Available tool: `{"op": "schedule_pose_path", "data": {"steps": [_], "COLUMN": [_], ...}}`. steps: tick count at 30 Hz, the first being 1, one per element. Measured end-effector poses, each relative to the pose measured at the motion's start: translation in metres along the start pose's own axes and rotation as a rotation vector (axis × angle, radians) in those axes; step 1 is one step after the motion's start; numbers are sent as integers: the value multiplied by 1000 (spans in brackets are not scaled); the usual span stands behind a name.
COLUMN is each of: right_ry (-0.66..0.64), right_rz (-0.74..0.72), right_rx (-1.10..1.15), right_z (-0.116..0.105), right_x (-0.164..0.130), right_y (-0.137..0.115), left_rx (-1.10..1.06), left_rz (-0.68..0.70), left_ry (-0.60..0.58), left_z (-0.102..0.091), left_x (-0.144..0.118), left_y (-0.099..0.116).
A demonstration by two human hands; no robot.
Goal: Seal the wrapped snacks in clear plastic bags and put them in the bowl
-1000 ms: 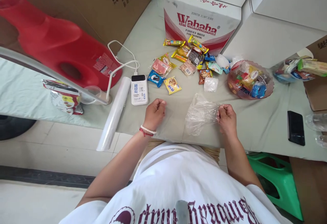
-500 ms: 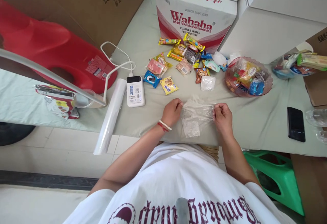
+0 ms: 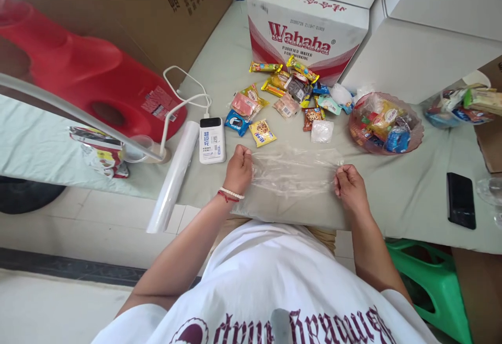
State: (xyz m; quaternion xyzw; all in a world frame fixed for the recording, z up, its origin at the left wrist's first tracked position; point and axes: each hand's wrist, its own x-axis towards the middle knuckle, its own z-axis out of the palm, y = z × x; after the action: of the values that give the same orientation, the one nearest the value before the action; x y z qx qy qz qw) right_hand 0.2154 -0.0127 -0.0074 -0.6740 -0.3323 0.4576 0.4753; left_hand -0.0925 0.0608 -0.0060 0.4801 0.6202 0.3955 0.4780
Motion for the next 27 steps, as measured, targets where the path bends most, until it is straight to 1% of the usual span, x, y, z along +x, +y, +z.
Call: {"op": "schedule_pose_path", "data": {"steps": [2, 3, 5, 7, 8, 10, 11, 12, 13, 14, 16, 17, 18, 20, 21, 22, 23, 24, 25, 27], "right_ry": [-30, -34, -29, -12, -5, -12, -37, -78, -124, -167, -206, -185, -133, 32, 124, 191, 206, 159, 54, -237], "right_rz": [31, 42, 45, 24, 9, -5, 0, 9, 20, 25, -4, -48, -118, -319, -432, -538, -630, -705, -760, -816], "right_rx": [-32, -45, -67, -77, -82, -101, -119, -141, -165, -193, -268, -329, -407, -590, -672, -735, -775, -799, -821, -883], "right_z": [-3, -3, -1, 0, 0, -3, -6, -10, -15, -19, -25, -27, -27, -24, -20, -15, -9, -3, 3, 10], "right_x": [8, 13, 22, 30, 33, 38, 41, 44, 47, 50, 57, 60, 60, 55, 48, 38, 25, 12, -3, -31], "right_y": [0, 0, 0, -1, -1, -3, -3, -4, -4, -5, -6, -8, -11, -18, -22, -25, -25, -24, -20, -4], "left_rx": [114, 117, 21, -101, -132, -136, -126, -114, -95, -58, 108, 229, 357, 577, 652, 702, 732, 749, 759, 780], "left_rz": [-14, -54, -186, -294, -325, -348, -349, -353, -355, -338, -244, -172, -85, 119, 222, 325, 424, 511, 577, 650], "left_ry": [-6, -9, -44, -134, -211, -402, -489, -542, -554, -510, -326, -221, -115, 83, 165, 223, 234, 194, 116, -85], "left_z": [-8, -9, -9, -6, -6, -10, -14, -19, -23, -27, -32, -32, -31, -25, -22, -18, -15, -13, -12, -14], "left_x": [5, 6, 2, -7, -11, -17, -17, -17, -16, -14, -12, -13, -16, -25, -30, -36, -40, -44, -45, -44], "left_y": [-2, -2, 0, 5, 8, 11, 11, 10, 8, 5, -1, -4, -7, -9, -10, -10, -10, -11, -13, -18]}}
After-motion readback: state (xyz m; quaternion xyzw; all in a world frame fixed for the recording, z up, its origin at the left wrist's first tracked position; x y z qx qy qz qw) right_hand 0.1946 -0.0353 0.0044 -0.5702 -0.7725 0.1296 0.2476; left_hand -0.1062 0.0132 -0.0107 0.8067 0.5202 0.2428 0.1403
